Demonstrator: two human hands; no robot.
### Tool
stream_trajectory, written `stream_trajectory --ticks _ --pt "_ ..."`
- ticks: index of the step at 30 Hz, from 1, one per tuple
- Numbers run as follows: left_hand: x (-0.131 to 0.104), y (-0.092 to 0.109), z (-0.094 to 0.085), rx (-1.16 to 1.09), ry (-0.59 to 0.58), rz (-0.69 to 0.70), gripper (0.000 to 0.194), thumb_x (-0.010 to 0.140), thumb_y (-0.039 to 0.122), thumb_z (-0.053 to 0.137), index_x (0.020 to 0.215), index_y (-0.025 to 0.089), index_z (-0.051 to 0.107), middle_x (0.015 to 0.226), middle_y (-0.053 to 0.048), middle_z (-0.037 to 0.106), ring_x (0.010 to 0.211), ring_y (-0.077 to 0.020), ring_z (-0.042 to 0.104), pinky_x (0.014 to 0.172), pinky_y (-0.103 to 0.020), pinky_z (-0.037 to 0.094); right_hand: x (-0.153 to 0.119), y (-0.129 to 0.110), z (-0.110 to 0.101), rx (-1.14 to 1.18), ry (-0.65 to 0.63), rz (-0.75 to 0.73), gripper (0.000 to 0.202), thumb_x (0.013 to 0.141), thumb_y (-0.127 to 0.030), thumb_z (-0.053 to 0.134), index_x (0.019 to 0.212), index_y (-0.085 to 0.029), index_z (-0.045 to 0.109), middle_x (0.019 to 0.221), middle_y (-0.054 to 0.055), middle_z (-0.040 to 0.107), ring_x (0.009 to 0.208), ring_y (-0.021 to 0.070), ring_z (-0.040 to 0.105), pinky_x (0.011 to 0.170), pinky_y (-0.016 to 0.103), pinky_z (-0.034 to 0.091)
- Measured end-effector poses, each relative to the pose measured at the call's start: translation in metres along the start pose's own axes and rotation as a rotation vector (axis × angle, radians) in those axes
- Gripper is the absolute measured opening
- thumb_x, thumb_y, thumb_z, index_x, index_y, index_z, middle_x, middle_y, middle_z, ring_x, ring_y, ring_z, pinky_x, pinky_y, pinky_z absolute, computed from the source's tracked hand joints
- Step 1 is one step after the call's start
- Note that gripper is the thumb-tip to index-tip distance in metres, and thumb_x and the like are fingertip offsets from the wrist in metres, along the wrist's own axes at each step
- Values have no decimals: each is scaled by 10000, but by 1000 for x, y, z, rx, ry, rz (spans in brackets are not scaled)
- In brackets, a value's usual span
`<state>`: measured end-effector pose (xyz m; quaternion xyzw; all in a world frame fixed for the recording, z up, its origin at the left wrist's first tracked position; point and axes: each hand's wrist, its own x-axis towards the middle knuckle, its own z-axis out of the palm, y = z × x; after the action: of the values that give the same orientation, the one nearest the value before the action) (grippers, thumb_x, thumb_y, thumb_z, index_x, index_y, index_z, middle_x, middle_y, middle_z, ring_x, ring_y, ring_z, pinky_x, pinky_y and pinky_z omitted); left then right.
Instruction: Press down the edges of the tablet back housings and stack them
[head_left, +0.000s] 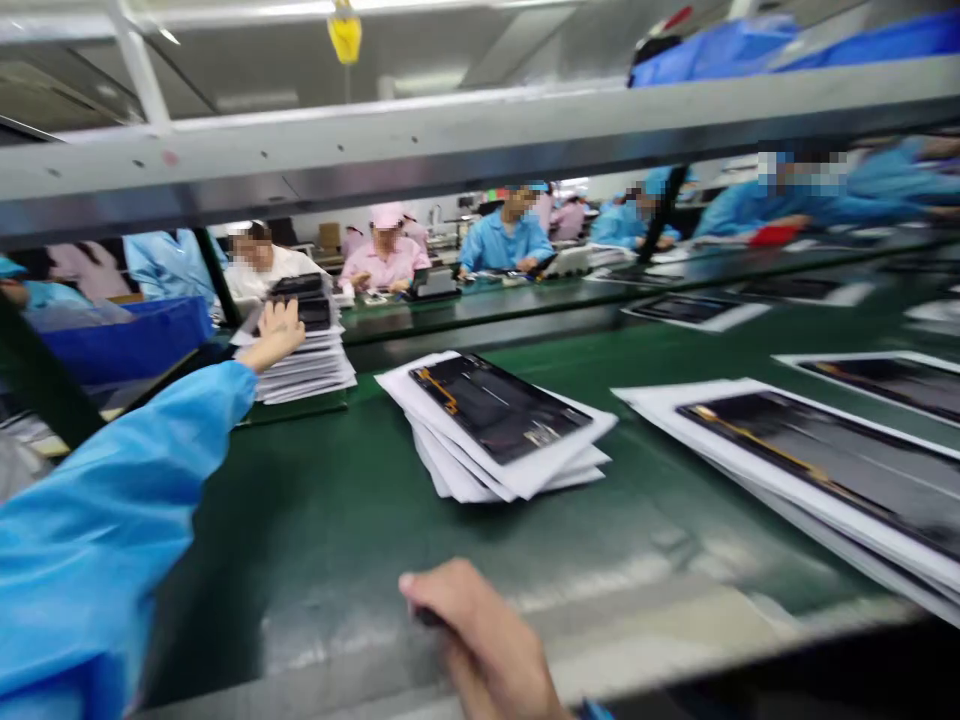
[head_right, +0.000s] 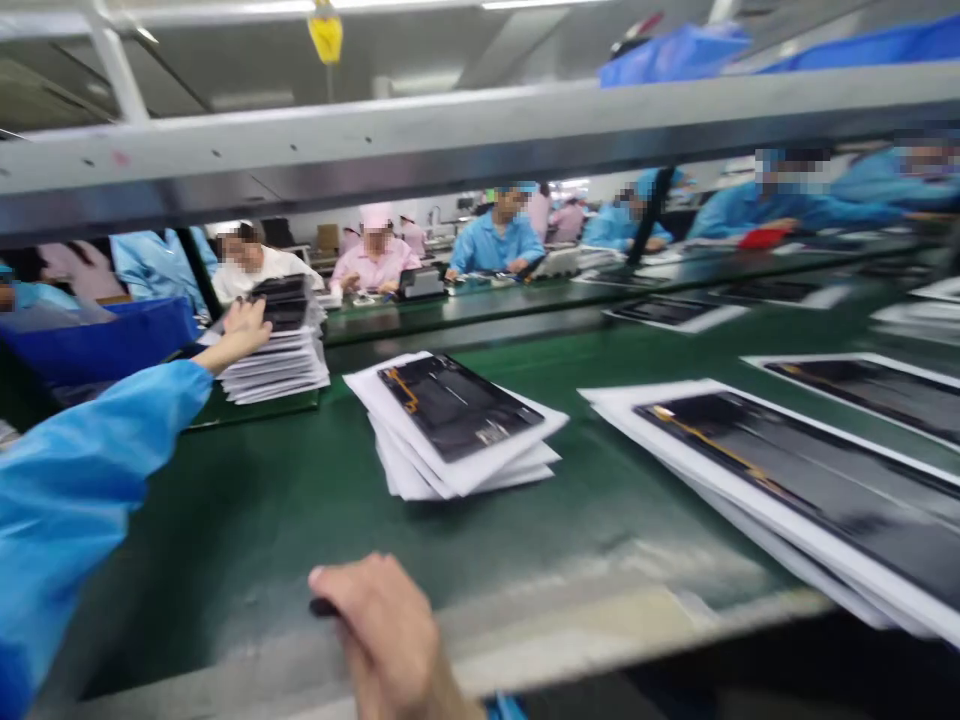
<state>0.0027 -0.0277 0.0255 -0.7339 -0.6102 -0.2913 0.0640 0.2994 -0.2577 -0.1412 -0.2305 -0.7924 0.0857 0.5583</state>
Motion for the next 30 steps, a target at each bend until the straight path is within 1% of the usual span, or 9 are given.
stream_trajectory --ticks 3,5,7,11,15,21,23,27,30 --pt "-45 25 33 27 -75 166 522 945 132 512 1466 122 488 1643 -178 294 1566 -350 118 1248 -576 94 27 26 -54 -266 -22 46 346 942 -47 446 1178 -232 618 998 65 723 930 195 681 849 325 567" --pt "-84 42 47 85 -180 445 586 905 73 480 1481 174 497 1651 -122 308 1577 -300 123 1270 -511 74 47 55 -89 -468 -153 73 324 916 -38 453 1129 -192 641 1051 107 715 982 237 643 882 403 535" --pt "-119 60 54 135 -246 687 631 872 41 474 1482 201 503 1644 -108 326 1568 -282 185 1278 -486 99 64 84 -114 -505 -280 66 328 840 -6 474 1010 -187 688 960 99 719 909 245 616 821 409 523" --pt "-155 91 59 119 -295 811 558 883 68 476 1419 196 565 1595 -120 418 1536 -281 287 1277 -477 160 85 117 -131 -486 -525 -5 381 715 41 474 886 -199 715 911 71 717 842 206 595 764 339 502" --pt "-163 97 58 101 -306 823 514 902 77 462 1395 163 580 1554 -148 471 1521 -296 320 1269 -478 188 91 115 -135 -485 -669 -43 397 721 66 449 879 -197 702 911 72 692 835 200 561 750 322 451" --pt "-170 73 57 101 -291 764 514 865 49 492 1339 191 632 1496 -136 541 1481 -296 393 1257 -482 240 97 108 -155 -462 -817 -44 279 810 -56 619 1020 -224 694 978 51 702 918 213 572 797 326 428" --pt "-171 67 57 27 -313 714 479 881 68 488 1312 196 654 1479 -139 557 1479 -297 396 1255 -509 235 100 109 -156 -464 -836 -40 287 809 -42 588 1014 -216 689 969 60 689 926 216 567 798 326 421" --pt "-167 69 56 -573 -461 288 255 905 263 602 1111 221 746 1321 -113 674 1414 -309 465 1239 -519 245 112 110 -146 -436 -860 -50 280 810 2 482 838 -213 659 812 34 638 816 186 546 750 297 415" --pt "-155 83 58 -849 -552 -5 360 906 492 624 1009 168 741 1004 -133 757 1040 -295 699 1018 -470 504 128 106 -135 -403 -811 -59 229 845 -39 484 817 -216 626 796 26 619 795 178 542 730 280 428"
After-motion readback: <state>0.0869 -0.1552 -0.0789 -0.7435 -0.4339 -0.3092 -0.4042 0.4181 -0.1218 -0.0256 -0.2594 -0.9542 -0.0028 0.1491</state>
